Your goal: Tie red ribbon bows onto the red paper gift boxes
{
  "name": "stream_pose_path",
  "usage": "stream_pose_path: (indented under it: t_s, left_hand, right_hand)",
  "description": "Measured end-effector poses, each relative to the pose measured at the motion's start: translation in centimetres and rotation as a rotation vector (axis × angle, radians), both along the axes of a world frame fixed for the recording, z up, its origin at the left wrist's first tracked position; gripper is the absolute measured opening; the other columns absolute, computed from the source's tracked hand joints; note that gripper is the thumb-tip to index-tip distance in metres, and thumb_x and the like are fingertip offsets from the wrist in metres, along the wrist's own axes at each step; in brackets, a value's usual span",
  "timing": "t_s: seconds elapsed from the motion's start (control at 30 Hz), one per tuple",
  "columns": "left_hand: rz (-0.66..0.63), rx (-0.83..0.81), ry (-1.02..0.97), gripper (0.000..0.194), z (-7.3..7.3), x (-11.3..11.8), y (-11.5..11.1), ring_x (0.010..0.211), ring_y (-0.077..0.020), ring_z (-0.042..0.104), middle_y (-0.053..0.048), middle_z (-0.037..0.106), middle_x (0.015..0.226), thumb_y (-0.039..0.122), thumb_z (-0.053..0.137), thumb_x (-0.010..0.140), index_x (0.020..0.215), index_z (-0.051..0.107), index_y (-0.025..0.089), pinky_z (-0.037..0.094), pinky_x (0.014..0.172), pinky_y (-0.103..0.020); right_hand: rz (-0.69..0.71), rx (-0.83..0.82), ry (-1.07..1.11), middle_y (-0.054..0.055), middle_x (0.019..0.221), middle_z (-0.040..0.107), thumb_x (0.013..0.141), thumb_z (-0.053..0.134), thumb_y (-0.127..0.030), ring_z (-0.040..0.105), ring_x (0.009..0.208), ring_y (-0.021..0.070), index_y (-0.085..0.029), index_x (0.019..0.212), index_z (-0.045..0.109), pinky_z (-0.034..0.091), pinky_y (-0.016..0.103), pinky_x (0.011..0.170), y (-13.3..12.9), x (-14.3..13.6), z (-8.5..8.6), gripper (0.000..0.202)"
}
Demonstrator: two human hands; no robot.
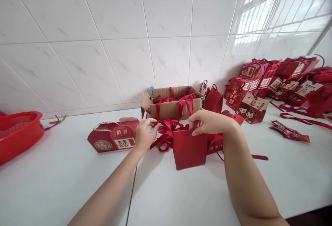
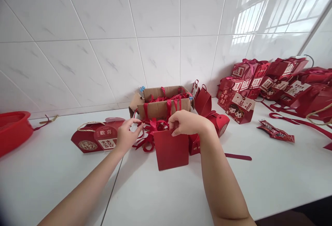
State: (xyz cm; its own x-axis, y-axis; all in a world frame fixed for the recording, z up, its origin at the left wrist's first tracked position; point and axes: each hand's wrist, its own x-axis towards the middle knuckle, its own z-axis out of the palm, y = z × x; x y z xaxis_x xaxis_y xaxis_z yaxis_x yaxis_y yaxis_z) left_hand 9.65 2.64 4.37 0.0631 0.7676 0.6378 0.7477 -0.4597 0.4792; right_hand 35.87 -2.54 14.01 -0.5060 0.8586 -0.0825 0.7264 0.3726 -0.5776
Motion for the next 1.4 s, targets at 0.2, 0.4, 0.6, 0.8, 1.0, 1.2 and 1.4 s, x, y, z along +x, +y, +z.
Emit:
stream_pose_path:
  t_s: [0.2, 0.4, 0.6, 0.8, 1.0, 1.2, 1.4]
  left_hand:
    - [-0.239, 0.362, -0.072, 0.009, 9.7, -1.1, -3.9, 0.08, -0.0173, 0.066, -0.001, 0.069, 0.078, 0.025, 0.072, 0.074, 0.071, 0.065, 0.02, 0.055, 0.075, -0.032]
    - [-0.695, 0.254, -0.097, 0.014, 13.8, 1.6, -9.1, 0.091, -0.0186, 0.071, -0.001, 0.075, 0.085, 0.008, 0.07, 0.076, 0.078, 0.069, 0.022, 0.06, 0.081, -0.031]
    - [-1.103, 0.191, -0.081, 0.021, 14.0, 4.1, -9.9, 0.08, -0.0169, 0.072, -0.001, 0.075, 0.089, 0.008, 0.06, 0.085, 0.082, 0.072, 0.026, 0.061, 0.072, -0.031]
    - [-1.125, 0.152, -0.021, 0.023, 13.5, 4.3, -9.2, 0.073, -0.0146, 0.069, -0.003, 0.073, 0.09, 0.009, 0.06, 0.085, 0.082, 0.074, 0.027, 0.058, 0.061, -0.024]
    - [-1.11, 0.218, -0.006, 0.026, 13.4, 4.7, -9.7, 0.071, -0.0162, 0.066, -0.005, 0.073, 0.085, 0.022, 0.05, 0.093, 0.09, 0.075, 0.029, 0.055, 0.063, -0.029]
    - [-1.159, 0.166, -0.05, 0.021, 13.6, 4.8, -10.4, 0.066, -0.0164, 0.065, -0.006, 0.072, 0.079, 0.023, 0.055, 0.09, 0.095, 0.075, 0.028, 0.055, 0.056, -0.028]
    - [-1.124, 0.174, -0.041, 0.023, 13.2, 4.3, -9.7, 0.064, -0.0142, 0.063, -0.004, 0.069, 0.08, 0.013, 0.062, 0.084, 0.093, 0.076, 0.029, 0.051, 0.053, -0.025]
  right_hand:
    - [0.06, 0.029, 0.05, 0.004, 0.083, 0.066, 0.07, 0.062, -0.023, 0.06, 0.077, 0.0176, -0.018, 0.074, 0.061, 0.045, 0.028, 0.064, -0.2, 0.0, 0.0, 0.006]
    - [0.05, 0.077, 0.027, 0.0, 0.077, 0.064, 0.069, 0.061, -0.019, 0.058, 0.071, 0.0148, -0.018, 0.07, 0.058, 0.041, 0.025, 0.059, -0.3, -0.2, 0.0, 0.003]
    - [0.053, 0.056, 0.061, 0.004, 0.092, 0.068, 0.078, 0.061, -0.033, 0.061, 0.083, 0.018, -0.019, 0.091, 0.067, 0.046, 0.028, 0.069, -1.8, 0.7, 1.1, 0.02]
    - [-0.071, 0.391, 0.353, 0.005, 0.086, 0.065, 0.092, 0.047, -0.04, 0.058, 0.08, 0.0154, -0.017, 0.092, 0.066, 0.045, 0.026, 0.069, -6.0, 1.2, 3.1, 0.03]
    - [0.181, 0.366, 0.495, -0.001, 0.061, 0.053, 0.092, 0.051, -0.039, 0.043, 0.053, 0.0072, -0.015, 0.076, 0.058, 0.034, 0.02, 0.049, -8.5, -0.5, 3.4, 0.029]
    - [0.26, 0.329, 0.484, -0.002, 0.062, 0.05, 0.095, 0.045, -0.038, 0.04, 0.056, 0.0073, -0.016, 0.074, 0.051, 0.033, 0.02, 0.05, -8.6, -1.1, 3.2, 0.031]
    - [0.26, 0.237, 0.563, -0.004, 0.061, 0.043, 0.094, 0.047, -0.033, 0.035, 0.054, 0.0061, -0.017, 0.075, 0.046, 0.03, 0.02, 0.047, -8.3, -1.2, 3.2, 0.026]
